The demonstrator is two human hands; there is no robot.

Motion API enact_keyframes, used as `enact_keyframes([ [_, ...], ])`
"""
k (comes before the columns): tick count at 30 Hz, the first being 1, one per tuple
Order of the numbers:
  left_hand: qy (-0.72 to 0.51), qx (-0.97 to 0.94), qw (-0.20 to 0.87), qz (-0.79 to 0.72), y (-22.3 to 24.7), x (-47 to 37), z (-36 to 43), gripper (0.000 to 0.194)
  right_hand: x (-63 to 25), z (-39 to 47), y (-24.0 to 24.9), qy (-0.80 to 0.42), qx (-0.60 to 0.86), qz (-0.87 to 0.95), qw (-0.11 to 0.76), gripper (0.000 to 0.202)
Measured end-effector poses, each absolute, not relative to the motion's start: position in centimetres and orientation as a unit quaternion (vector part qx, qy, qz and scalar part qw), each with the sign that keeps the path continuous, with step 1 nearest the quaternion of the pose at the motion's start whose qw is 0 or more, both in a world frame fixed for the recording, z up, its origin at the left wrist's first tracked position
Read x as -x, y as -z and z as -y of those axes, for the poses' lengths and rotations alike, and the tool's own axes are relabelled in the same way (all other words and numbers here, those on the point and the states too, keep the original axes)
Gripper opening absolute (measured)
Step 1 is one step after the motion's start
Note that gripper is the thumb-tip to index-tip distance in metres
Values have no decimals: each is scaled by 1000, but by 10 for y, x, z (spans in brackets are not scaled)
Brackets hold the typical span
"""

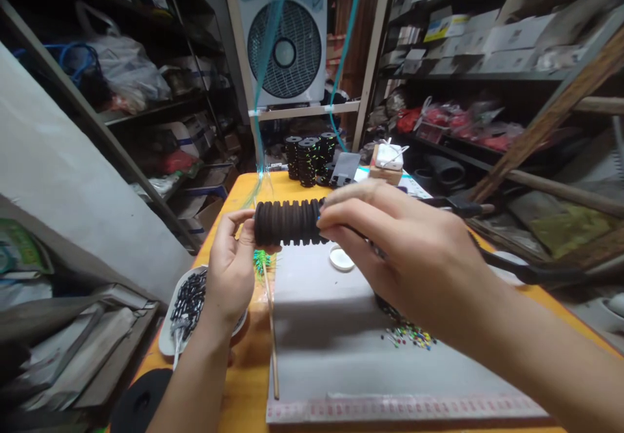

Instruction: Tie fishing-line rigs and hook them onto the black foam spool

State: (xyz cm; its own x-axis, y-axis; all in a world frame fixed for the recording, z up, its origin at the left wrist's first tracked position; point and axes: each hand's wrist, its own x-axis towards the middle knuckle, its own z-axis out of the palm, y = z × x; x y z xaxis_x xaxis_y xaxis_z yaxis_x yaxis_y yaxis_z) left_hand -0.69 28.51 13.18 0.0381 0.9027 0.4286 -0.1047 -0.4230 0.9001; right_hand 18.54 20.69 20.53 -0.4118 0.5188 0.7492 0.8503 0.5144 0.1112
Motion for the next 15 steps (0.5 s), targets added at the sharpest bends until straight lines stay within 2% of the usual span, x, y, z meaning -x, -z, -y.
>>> enact_keyframes([
  [4, -602, -586, 421, -342, -131, 7, -285, 21, -178, -228, -210, 229, 414, 808, 350, 11],
  [15, -601, -584, 427, -340, -128, 8, -286, 24, -171, -228, -204, 275, 418, 787, 361, 9],
])
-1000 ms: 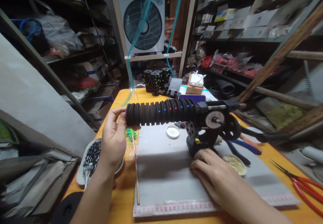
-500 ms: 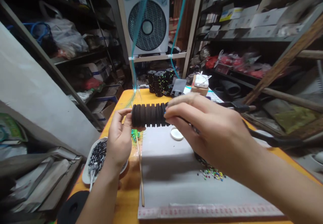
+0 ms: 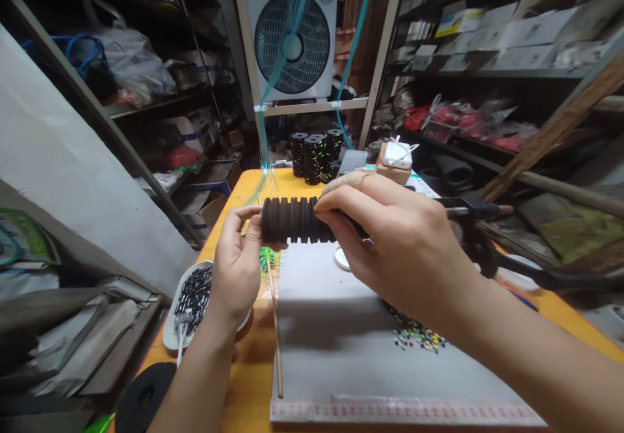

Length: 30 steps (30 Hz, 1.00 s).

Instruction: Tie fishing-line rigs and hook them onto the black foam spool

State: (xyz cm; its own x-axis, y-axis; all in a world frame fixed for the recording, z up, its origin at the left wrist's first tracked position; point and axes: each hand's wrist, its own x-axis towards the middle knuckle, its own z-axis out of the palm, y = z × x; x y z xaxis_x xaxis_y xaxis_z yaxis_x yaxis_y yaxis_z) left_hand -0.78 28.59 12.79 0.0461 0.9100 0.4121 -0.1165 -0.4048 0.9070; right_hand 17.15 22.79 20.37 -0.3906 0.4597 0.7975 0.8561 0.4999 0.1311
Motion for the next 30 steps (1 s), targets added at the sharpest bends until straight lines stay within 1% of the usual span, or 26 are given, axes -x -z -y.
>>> enact_keyframes([
  [4, -603, -580, 429, -340, -128, 8, -285, 24, -171, -229, -203, 270, 424, 784, 364, 10],
  [13, -608, -580, 426, -337, -128, 7, -286, 24, -168, -230, -198, 289, 419, 793, 335, 11],
  [17, -604, -587, 417, -342, -130, 7, -286, 25, -168, -232, -200, 275, 406, 809, 323, 14],
  [20, -603, -589, 417, -340, -131, 7, -285, 24, -171, -222, -202, 271, 406, 812, 321, 11],
  [22, -602, -588, 420, -339, -132, 7, -285, 23, -177, -206, -197, 272, 422, 801, 326, 20],
  [23, -602, -588, 422, -338, -132, 8, -285, 23, -182, -196, -191, 262, 436, 797, 325, 23],
  [25, -600, -588, 423, -339, -132, 8, -284, 23, -198, -175, -170, 191, 476, 806, 294, 13],
  [26, -600, -589, 422, -339, -133, 8, -284, 23, -207, -166, -156, 127, 486, 826, 256, 8],
  [27, -600, -589, 421, -339, -133, 8, -284, 23, -217, -158, -140, 86, 495, 835, 226, 9],
  [30, -599, -590, 420, -341, -132, 8, -284, 24, -244, -144, -95, 39, 548, 815, 183, 11],
])
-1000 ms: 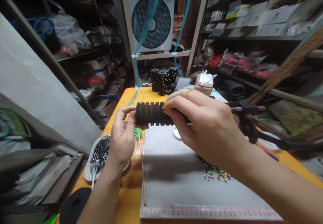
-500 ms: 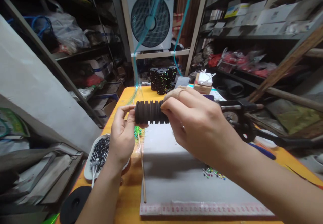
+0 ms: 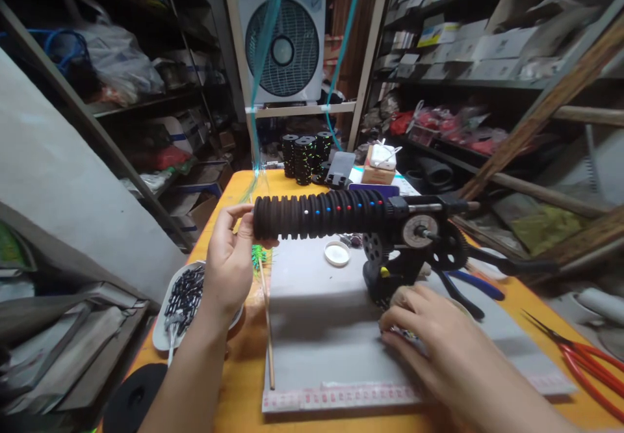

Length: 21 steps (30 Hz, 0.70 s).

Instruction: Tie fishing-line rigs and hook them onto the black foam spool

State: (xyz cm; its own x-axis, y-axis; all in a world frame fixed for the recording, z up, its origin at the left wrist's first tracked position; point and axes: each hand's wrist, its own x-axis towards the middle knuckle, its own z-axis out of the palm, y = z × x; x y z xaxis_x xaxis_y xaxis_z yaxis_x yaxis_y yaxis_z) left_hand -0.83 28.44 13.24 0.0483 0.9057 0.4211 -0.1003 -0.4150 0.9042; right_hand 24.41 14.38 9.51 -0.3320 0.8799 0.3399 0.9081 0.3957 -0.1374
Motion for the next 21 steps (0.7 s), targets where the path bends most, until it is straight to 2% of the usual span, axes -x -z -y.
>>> enact_keyframes([
  [5, -603, -591, 407, -347, -132, 8, -285, 24, -255, -144, -62, 26, 567, 789, 237, 14],
  [11, -602, -591, 406, -351, -134, 7, -284, 22, -239, -143, -63, 48, 553, 795, 244, 15],
  [17, -608, -590, 403, -346, -134, 6, -285, 23, -232, -145, -61, 0, 535, 804, 260, 25],
  [21, -608, -596, 386, -355, -134, 7, -285, 25, -229, -149, -63, 14, 523, 807, 275, 22],
])
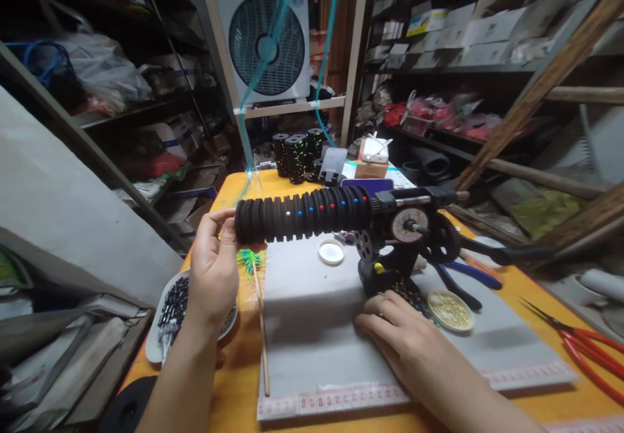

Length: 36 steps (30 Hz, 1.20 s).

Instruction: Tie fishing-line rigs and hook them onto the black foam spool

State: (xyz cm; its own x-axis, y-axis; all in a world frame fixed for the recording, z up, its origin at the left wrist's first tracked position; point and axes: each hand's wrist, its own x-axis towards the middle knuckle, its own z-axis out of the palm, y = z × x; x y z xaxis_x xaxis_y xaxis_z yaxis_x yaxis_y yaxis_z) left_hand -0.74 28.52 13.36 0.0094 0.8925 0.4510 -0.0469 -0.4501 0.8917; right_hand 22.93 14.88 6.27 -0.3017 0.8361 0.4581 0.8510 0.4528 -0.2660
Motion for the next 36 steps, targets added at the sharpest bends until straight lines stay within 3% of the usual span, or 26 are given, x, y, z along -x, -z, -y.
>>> enact_keyframes([
  [10, -608, -599, 381, -356, -135, 7, -284, 24, -215, -156, -69, 42, 494, 820, 286, 23],
  [18, -607, -594, 397, -348, -133, 8, -284, 21, -179, -188, -180, 169, 466, 774, 394, 14],
  [21, -602, -586, 423, -339, -131, 7, -286, 24, -167, -213, -201, 214, 448, 760, 419, 10],
  [36, -603, -588, 424, -333, -130, 8, -285, 23, -158, -233, -196, 273, 436, 772, 373, 6],
])
